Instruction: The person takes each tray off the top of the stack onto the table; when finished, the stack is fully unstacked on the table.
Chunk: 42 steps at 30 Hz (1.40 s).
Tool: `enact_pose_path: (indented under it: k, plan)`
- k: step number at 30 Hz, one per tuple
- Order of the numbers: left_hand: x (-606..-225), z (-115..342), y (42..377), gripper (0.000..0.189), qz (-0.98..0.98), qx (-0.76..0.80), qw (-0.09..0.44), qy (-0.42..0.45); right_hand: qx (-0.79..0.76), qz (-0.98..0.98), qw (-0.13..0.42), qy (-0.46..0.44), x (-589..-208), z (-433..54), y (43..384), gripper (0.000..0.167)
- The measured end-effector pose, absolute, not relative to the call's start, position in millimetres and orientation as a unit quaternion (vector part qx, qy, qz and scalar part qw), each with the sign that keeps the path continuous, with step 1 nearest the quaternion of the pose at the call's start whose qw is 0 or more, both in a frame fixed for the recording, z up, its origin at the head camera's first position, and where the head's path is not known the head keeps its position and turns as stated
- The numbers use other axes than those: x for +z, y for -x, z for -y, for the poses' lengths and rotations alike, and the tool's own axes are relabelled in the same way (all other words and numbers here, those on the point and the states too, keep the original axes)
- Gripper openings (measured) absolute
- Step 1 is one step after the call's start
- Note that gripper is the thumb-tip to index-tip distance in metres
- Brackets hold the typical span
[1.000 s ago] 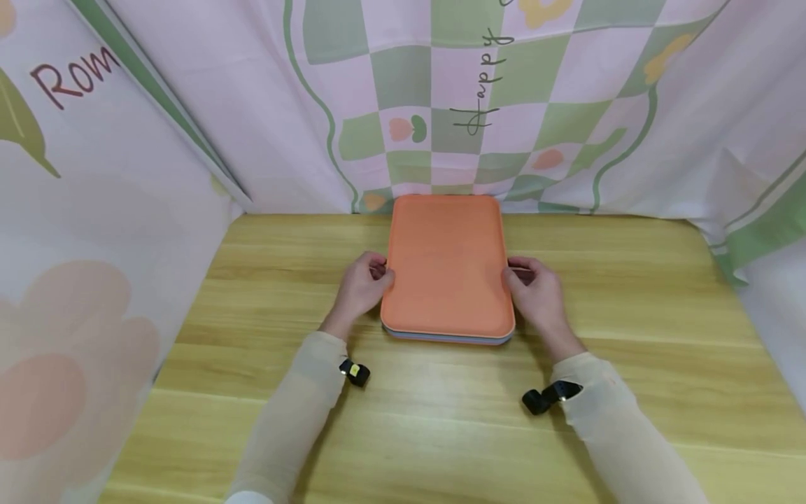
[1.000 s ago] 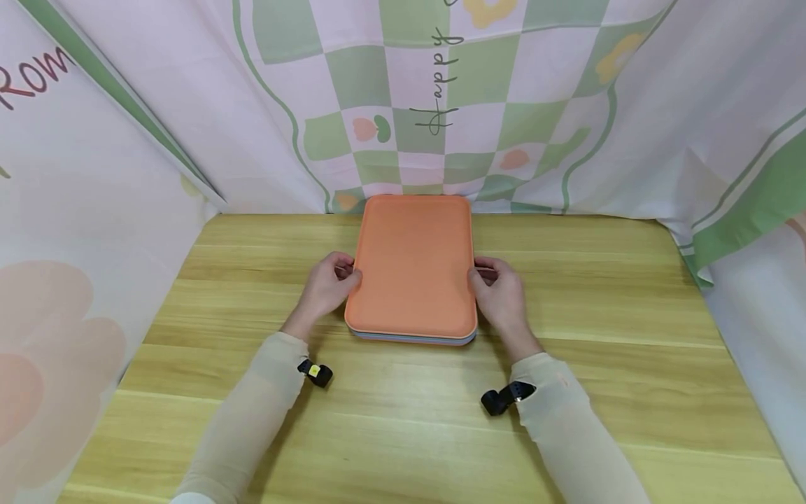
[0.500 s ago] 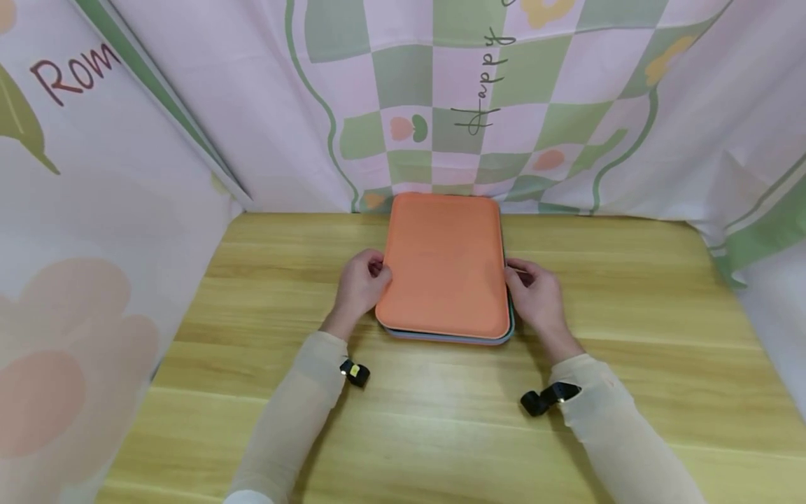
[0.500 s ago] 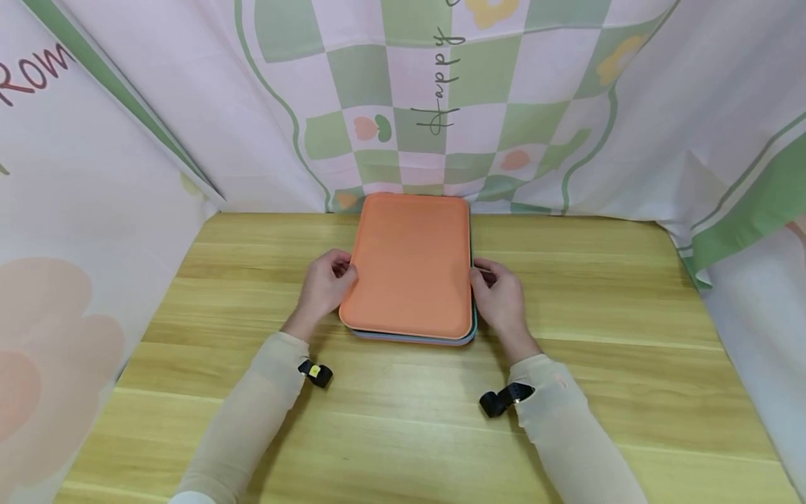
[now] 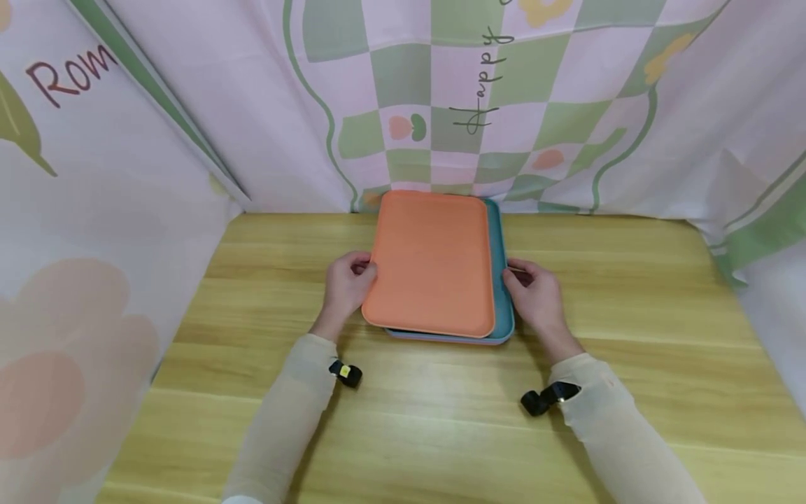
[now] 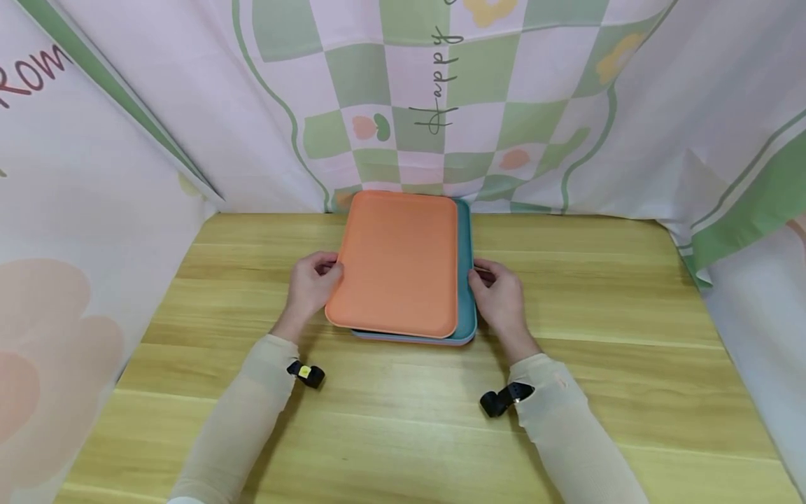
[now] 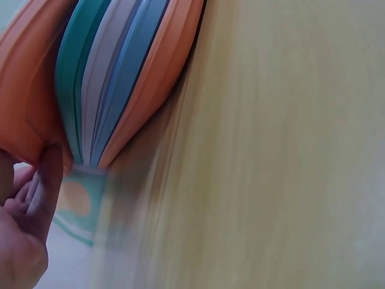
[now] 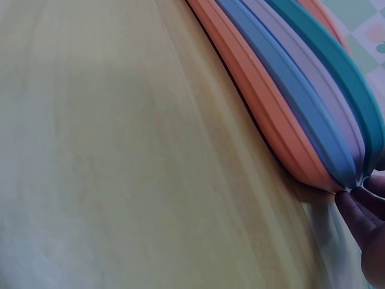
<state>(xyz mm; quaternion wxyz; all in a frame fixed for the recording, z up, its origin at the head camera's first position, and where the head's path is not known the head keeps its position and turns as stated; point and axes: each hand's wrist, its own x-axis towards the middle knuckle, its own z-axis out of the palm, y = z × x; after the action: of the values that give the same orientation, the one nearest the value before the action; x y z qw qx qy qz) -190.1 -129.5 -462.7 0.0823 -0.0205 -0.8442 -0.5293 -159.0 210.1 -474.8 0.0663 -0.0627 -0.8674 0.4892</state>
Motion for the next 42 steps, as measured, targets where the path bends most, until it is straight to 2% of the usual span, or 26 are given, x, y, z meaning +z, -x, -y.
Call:
enact_pose_path:
  k: [30,42]
  plan:
    - [-459,212,187,0.027,0.817,-0.566,0.094,-0.054,0.457,0.885,0.067,0.061,-480,-211,160,0.04]
    - [-455,257,182,0.025,0.811,-0.567,0.126,-0.075,0.453,0.887,0.058,0.064,-476,-210,157,0.041]
